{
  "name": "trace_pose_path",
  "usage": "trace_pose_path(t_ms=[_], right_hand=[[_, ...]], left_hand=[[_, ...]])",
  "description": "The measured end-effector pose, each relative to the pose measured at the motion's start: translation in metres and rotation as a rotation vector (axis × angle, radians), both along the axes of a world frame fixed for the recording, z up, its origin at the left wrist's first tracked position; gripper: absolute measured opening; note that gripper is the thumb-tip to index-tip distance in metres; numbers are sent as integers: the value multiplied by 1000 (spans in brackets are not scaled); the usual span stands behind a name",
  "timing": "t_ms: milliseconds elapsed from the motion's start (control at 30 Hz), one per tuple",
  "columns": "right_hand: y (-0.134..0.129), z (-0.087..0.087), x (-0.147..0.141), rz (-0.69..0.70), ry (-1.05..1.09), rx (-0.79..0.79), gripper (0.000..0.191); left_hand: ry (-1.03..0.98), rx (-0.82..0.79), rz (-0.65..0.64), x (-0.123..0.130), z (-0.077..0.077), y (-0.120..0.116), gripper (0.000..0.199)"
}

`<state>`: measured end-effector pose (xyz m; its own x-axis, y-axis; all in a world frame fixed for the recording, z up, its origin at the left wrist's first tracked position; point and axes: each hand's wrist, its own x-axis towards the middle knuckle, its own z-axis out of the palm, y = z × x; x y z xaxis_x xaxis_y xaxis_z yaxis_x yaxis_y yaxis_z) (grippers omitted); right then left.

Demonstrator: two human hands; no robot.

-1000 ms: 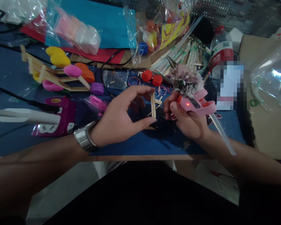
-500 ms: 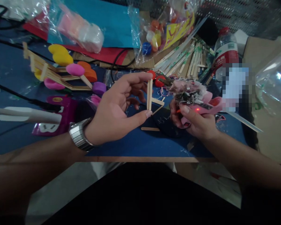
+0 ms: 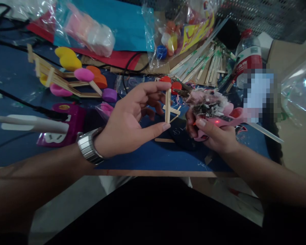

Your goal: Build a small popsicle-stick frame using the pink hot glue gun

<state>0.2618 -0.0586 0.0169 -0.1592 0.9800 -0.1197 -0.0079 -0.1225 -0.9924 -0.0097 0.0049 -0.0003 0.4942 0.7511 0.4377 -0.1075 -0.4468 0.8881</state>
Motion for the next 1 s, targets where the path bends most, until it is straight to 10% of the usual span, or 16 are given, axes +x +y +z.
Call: trace_pose_path(t_ms=[1000], right_hand=[[-1,0,-1,-61,-27,-52,62]], left_hand=[[-9,-62,-48,1,6,-6,67]])
